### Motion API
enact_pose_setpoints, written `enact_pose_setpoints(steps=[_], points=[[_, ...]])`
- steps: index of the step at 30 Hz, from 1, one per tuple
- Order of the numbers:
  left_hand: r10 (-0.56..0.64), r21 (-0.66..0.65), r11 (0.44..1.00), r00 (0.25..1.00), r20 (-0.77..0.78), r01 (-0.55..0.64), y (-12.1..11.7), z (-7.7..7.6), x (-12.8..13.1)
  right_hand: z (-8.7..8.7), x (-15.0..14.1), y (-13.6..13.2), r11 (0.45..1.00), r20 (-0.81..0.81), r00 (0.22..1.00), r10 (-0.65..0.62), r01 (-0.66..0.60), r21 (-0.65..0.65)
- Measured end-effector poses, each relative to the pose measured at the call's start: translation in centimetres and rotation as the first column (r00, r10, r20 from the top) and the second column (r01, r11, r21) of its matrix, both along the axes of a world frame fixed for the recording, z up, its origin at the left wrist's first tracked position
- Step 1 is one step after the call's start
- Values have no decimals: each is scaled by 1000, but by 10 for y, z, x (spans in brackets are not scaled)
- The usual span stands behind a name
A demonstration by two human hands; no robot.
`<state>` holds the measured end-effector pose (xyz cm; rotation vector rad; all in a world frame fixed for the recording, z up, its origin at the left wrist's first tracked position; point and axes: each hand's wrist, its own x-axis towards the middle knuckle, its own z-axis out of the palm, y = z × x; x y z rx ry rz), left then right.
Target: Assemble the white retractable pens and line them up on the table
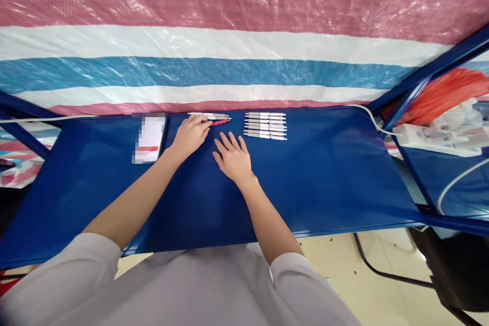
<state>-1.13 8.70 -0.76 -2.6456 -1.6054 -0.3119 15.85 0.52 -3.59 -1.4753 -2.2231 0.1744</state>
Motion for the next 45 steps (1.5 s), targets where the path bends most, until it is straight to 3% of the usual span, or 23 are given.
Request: enact_pose_setpoints(steps=[11, 16, 18, 19, 22, 24, 26, 30, 35, 37, 42, 45], points=[[-41, -39, 998, 995, 87, 45, -5, -1, -1, 1, -2, 1, 1000, -42, 999, -19, 19, -5], [-30, -111, 991, 939, 343, 72, -22, 7, -8, 7, -1, 3, 996, -226, 972, -69, 55, -71], [3, -173, 981, 878, 479, 91, -31, 11, -11, 12, 0, 4, 989, -417, 902, -110, 57, -137], [28, -212, 971, 838, 545, 106, -35, 14, -12, 14, 0, 5, 982, -539, 831, -138, 44, -183], [151, -373, 912, 709, 689, 169, -49, 19, -16, 22, -2, 8, 939, -839, 471, -271, -62, -338], [240, -478, 849, 643, 728, 225, -57, 21, -18, 26, -3, 10, 904, -901, 240, -361, -148, -402], [291, -542, 789, 602, 743, 288, -65, 22, -19, 29, -4, 10, 881, -902, 110, -416, -196, -430], [327, -568, 753, 561, 760, 331, -75, 21, -16, 33, -6, 11, 873, -891, 17, -454, -194, -448], [348, -522, 829, 543, 764, 202, -76, 15, -2, 34, -14, 17, 903, -903, -74, -423, -113, -414], [354, -520, 829, 528, 772, 205, -74, 13, 3, 33, -16, 21, 907, -905, -91, -416, -109, -406], [420, -592, 713, 447, 790, 377, -69, 7, 7, 25, -14, 29, 892, -898, -69, -435, -165, -420], [444, -596, 672, 404, 799, 439, -67, 2, 3, 21, -12, 32, 889, -896, -82, -437, -189, -416]])
